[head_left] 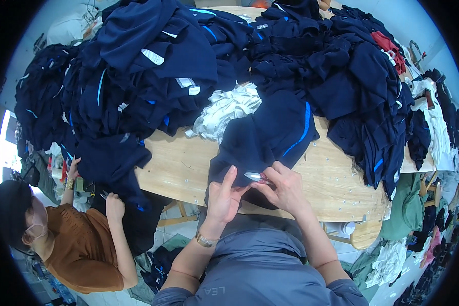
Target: Trimming loose threads and inspecting labels on navy blue shirts using thread snips.
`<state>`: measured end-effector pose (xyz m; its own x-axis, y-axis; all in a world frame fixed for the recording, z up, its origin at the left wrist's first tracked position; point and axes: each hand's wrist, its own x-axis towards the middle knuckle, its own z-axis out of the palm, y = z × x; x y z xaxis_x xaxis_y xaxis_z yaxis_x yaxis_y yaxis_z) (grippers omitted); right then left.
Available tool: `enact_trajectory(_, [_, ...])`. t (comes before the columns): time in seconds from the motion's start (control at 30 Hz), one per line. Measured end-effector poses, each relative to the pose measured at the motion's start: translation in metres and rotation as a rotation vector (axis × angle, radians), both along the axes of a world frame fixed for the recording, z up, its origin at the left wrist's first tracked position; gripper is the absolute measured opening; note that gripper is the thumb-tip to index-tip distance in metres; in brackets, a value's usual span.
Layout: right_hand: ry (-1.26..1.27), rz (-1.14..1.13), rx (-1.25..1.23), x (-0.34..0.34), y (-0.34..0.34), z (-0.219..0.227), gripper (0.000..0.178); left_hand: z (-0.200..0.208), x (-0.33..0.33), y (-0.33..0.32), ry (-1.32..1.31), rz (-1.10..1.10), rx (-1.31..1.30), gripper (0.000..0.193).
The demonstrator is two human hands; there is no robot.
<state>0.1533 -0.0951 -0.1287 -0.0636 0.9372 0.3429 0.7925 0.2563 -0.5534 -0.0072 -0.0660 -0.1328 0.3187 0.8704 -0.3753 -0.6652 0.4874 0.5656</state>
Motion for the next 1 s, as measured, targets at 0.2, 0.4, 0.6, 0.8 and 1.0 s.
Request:
enact_trajectory(0.2, [-0.037,0.017,0.039,0.000,0.002,0.004,0.032,0.001,0.001,-0.001,0.027,-0.016,0.028,0.027])
enact_trajectory(0.4, [0.006,-0.046,0.036,0.002,0.001,-0.001,0.032,-0.001,-0.002,0.000,0.024,-0.035,0.064,0.028])
enact_trajectory(0.6, [0.340,-0.067,0.001,-0.003,0.000,-0.015,0.031,0.001,-0.004,0.001,0.001,-0.081,0.052,0.032])
enact_trajectory(0.8, [0.330,0.014,-0.033,-0.013,0.008,-0.012,0.042,-0.008,-0.008,0.001,0.010,-0.078,0.025,0.034])
enact_trajectory(1.0, [0.186,0.092,0.204,-0.007,0.017,-0.023,0.037,-0.011,-0.010,-0.003,0.006,-0.068,0.019,0.030])
